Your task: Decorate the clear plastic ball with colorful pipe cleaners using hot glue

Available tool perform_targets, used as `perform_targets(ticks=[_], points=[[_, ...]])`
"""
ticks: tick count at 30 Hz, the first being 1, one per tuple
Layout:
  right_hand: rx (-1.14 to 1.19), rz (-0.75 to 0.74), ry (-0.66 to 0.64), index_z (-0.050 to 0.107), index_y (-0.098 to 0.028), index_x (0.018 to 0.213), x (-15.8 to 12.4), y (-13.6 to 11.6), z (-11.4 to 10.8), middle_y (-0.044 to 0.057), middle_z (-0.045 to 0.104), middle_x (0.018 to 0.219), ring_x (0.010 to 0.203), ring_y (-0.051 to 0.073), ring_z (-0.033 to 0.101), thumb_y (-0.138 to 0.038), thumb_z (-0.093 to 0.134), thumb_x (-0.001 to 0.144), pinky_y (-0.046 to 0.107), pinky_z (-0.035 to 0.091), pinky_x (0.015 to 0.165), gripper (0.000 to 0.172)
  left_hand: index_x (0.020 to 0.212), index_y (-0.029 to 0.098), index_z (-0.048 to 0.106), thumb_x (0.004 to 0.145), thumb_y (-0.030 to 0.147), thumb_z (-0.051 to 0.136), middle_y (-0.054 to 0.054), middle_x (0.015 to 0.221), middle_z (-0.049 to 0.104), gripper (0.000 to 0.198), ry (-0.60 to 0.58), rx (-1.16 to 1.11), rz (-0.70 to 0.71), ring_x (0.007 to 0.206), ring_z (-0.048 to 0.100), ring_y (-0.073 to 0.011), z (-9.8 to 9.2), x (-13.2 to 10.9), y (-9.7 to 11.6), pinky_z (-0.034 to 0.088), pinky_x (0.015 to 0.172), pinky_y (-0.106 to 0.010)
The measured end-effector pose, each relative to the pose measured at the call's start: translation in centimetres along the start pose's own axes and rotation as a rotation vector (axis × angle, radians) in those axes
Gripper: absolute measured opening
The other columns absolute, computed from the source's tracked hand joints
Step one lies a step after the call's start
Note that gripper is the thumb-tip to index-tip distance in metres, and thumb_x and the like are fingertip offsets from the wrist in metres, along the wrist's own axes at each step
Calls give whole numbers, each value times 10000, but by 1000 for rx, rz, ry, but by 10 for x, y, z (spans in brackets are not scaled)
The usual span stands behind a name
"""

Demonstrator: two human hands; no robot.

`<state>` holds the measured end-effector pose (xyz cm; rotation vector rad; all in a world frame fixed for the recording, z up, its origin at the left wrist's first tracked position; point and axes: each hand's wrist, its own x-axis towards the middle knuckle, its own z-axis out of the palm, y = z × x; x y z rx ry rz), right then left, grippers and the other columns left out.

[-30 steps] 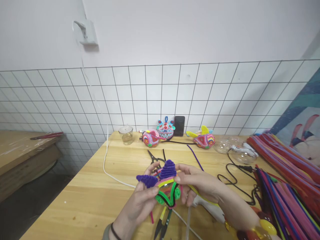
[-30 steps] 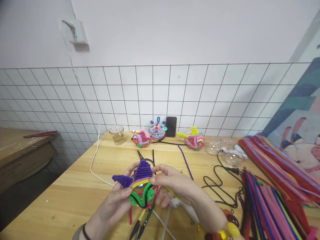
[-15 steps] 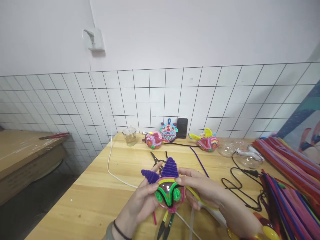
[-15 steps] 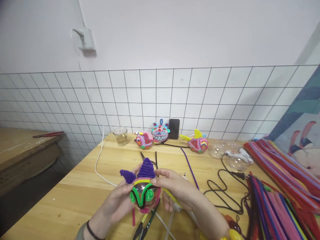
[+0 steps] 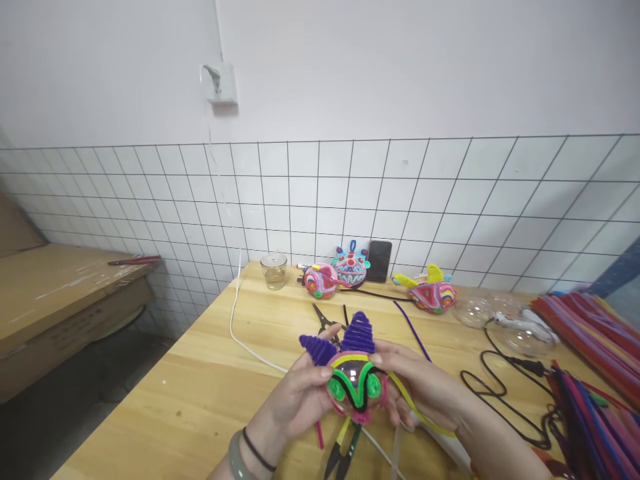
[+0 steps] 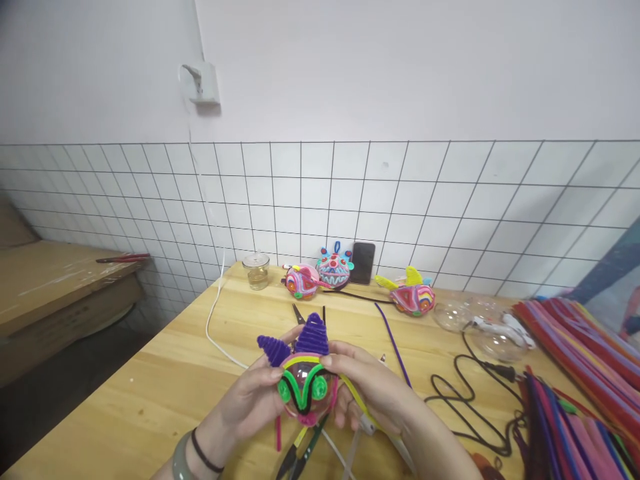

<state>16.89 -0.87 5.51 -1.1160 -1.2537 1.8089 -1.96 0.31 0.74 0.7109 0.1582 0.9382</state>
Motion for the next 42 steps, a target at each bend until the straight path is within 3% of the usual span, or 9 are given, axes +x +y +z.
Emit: perform_targets(ticks=[3, 7, 13, 17, 21, 25, 31, 33, 42], points=[[9, -6, 1, 486, -111, 1258, 0, 2, -1, 108, 738, 737, 368, 100, 592, -423, 634, 783, 120, 376, 277, 587, 1450, 248, 278, 768, 92, 569, -138, 1226, 637, 758, -62, -2, -4, 1075, 619, -296, 1, 0, 0, 458, 879, -475], [28, -16, -26, 449, -108, 1294, 1, 5, -4, 54, 706, 591, 375, 116, 603, -417, 638, 792, 117, 396, 290, 619, 1453, 259, 260, 789, 91, 539, -152, 1220, 635, 739, -114, 10, -23, 1000, 651, -285, 5, -1, 2, 502, 769, -426], [7, 6, -13, 372, -137, 1351, 2, 8, -6, 114, 749, 765, 433, 127, 649, -413, 599, 836, 155, 486, 358, 628, 1428, 235, 324, 739, 101, 611, -134, 1224, 635, 759, 9, 26, -22, 1073, 615, -288, 2, -2, 3, 448, 885, -450], [-14, 4, 8, 389, -126, 1326, 0, 8, -6, 98, 740, 710, 439, 136, 652, -432, 599, 828, 161, 490, 365, 622, 1423, 251, 340, 728, 189, 693, -128, 1213, 641, 782, 35, 47, -25, 1055, 621, -290, 2, -2, 3, 439, 894, -447], [-29, -23, 61, 352, -127, 1328, 0, 6, -2, 75, 726, 694, 446, 143, 654, -441, 608, 807, 170, 483, 365, 659, 1400, 259, 383, 726, 360, 735, -148, 1220, 628, 767, 9, 78, -39, 991, 640, -291, 6, -1, 4, 478, 805, -415], [-101, -65, 161, 308, -165, 1311, 3, 5, 10, 2, 680, 654, 468, 152, 663, -479, 639, 767, 184, 481, 384, 710, 1367, 257, 420, 671, 402, 778, -138, 1126, 659, 796, 111, 72, -19, 858, 658, -248, 9, 2, 2, 488, 687, -342], [-275, -128, 327, 292, -201, 1264, 9, 10, 28, 115, 624, 1102, 462, 113, 632, -511, 646, 708, 233, 464, 392, 729, 1295, 218, 476, 641, 276, 814, -99, 975, 682, 738, 260, 50, 23, 756, 651, -210, 5, 4, -6, 480, 659, -314], [-317, -148, 359, 302, -208, 1267, 10, 15, 31, 124, 595, 1150, 466, 104, 624, -497, 625, 732, 242, 467, 403, 688, 1282, 214, 477, 654, 235, 801, -94, 963, 684, 707, 291, 57, 34, 739, 649, -197, 3, 4, -7, 472, 634, -293], [-319, -139, 285, 328, -262, 1299, -6, 2, 26, 119, 501, 1317, 497, 91, 637, -554, 574, 793, 241, 458, 436, 634, 1376, 271, 336, 669, 200, 770, -95, 1059, 678, 832, 364, 48, 65, 834, 665, -234, 8, 5, -1, 519, 733, -389]])
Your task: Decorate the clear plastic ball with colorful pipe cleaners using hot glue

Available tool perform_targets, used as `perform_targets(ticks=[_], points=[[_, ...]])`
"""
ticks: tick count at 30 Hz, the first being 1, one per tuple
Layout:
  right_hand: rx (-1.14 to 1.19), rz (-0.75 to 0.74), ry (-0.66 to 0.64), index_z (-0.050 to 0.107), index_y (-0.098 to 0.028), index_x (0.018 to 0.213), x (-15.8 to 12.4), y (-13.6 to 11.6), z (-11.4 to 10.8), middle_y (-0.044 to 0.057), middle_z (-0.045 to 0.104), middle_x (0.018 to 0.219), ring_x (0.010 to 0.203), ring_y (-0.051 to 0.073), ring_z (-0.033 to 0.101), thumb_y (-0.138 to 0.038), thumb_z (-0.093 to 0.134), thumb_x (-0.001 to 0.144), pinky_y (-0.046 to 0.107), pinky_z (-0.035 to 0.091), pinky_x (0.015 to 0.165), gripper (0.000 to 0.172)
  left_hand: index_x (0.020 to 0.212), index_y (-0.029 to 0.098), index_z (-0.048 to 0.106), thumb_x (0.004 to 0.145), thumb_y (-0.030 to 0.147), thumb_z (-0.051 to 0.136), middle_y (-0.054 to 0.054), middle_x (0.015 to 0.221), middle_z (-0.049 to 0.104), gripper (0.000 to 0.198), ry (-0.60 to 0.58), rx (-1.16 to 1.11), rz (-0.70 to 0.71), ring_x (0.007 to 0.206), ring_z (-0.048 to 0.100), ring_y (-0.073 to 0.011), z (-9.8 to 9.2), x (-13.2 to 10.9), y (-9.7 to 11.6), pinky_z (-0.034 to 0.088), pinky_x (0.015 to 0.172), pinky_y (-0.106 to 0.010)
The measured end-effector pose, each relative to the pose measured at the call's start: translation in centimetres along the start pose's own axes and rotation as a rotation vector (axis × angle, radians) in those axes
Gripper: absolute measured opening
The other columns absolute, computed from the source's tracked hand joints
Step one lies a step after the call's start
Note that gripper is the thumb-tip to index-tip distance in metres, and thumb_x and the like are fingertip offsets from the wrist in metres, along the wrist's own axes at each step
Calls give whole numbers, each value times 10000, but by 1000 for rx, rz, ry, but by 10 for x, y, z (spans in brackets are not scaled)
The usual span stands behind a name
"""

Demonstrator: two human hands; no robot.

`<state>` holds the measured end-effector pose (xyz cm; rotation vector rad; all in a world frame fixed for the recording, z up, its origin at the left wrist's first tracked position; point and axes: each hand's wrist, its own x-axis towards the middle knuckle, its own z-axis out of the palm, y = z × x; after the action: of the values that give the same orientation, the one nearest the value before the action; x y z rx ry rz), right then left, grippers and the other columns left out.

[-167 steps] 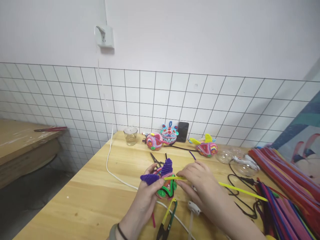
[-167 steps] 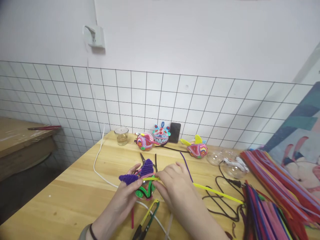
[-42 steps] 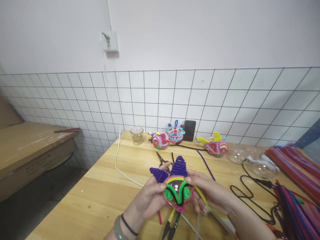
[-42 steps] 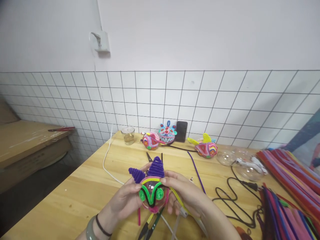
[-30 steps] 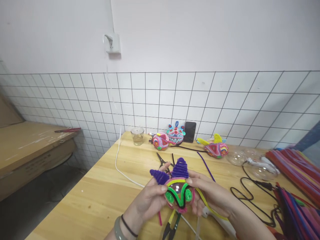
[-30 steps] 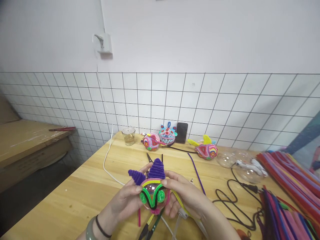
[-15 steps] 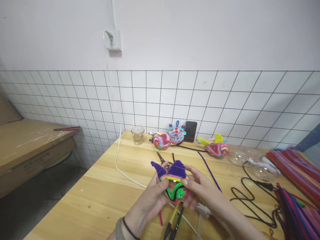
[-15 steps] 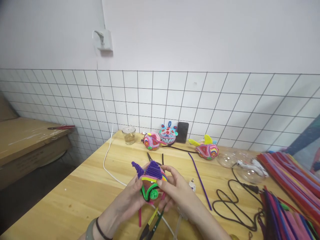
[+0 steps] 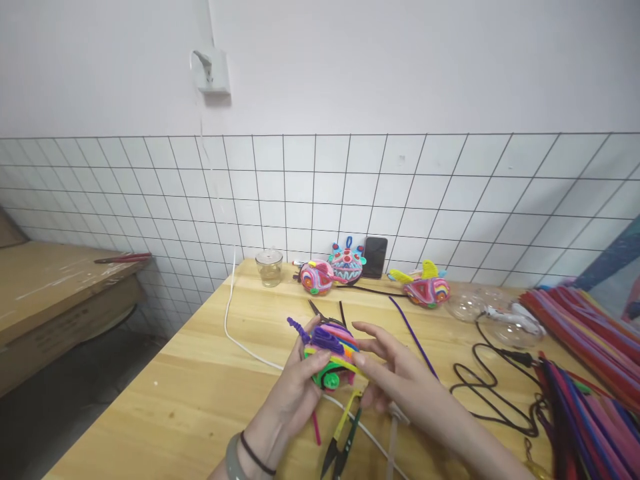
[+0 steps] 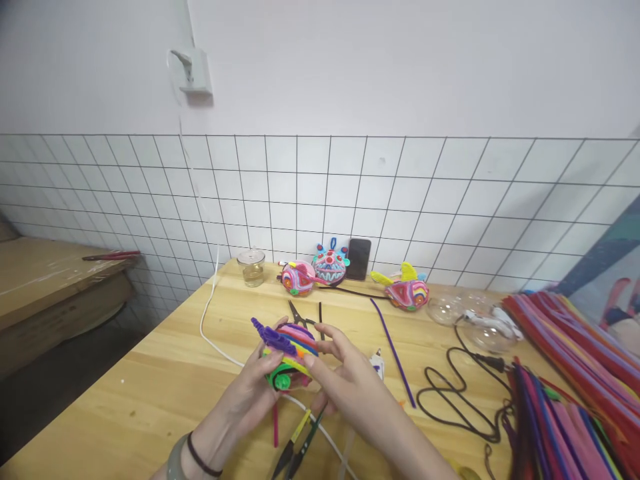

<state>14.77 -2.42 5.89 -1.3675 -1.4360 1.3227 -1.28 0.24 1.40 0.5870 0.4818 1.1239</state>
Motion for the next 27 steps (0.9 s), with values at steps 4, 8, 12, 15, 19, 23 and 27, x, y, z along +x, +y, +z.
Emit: perform_targets(ticks=[4, 8, 12, 15, 19, 23, 27], points=[[-85, -19, 61, 422, -259, 1225, -8, -9, -9, 80, 568, 1211, 494, 91, 610, -552, 541, 821, 251, 457, 461, 513, 1407, 296, 290, 710, 208, 735, -95, 1052, 684, 832, -19, 28, 26, 839, 672, -238, -1, 0, 1, 525, 722, -389], [-411, -114, 142, 543, -229, 988, -16, -10, -6, -1, 618, 742, 507, 117, 542, -486, 540, 850, 229, 386, 455, 292, 1404, 307, 319, 687, 207, 751, -79, 1024, 693, 843, -12, 15, 43, 850, 675, -234, 0, -2, 1, 523, 734, -370], [-648, -376, 209, 617, -241, 902, -26, -8, 8, 15, 653, 799, 589, 137, 567, -362, 551, 858, 232, 416, 509, 145, 1397, 300, 358, 647, 202, 776, -60, 969, 704, 864, 0, 14, 87, 852, 678, -228, 0, -1, 1, 510, 775, -353], [-762, -551, 204, 627, -233, 971, -33, -5, 14, 21, 681, 784, 520, 127, 569, -293, 528, 881, 221, 430, 481, 147, 1395, 312, 369, 620, 215, 795, -60, 1011, 700, 890, 8, 3, 115, 875, 674, -236, -3, 1, -2, 506, 794, -365], [-919, -726, 253, 609, -206, 995, -36, 1, 15, 32, 689, 773, 525, 136, 618, -267, 489, 914, 217, 454, 485, 156, 1385, 301, 401, 593, 243, 816, -69, 1052, 695, 896, -4, -6, 132, 934, 660, -255, -7, 3, -4, 486, 863, -398], [-981, -768, 322, 618, -196, 905, -32, 0, 15, 30, 660, 681, 570, 150, 643, -246, 398, 954, 218, 468, 514, 231, 1376, 293, 420, 586, 250, 825, -81, 1066, 698, 888, 11, 39, 130, 932, 663, -256, -8, 2, -5, 494, 834, -374], [-950, -880, 433, 617, -188, 852, -30, -10, 15, 46, 654, 705, 634, 166, 640, -182, 401, 939, 255, 498, 581, 233, 1319, 279, 482, 620, 225, 803, -87, 1093, 695, 771, 32, 31, 125, 938, 666, -243, -5, 2, -5, 506, 811, -351]])
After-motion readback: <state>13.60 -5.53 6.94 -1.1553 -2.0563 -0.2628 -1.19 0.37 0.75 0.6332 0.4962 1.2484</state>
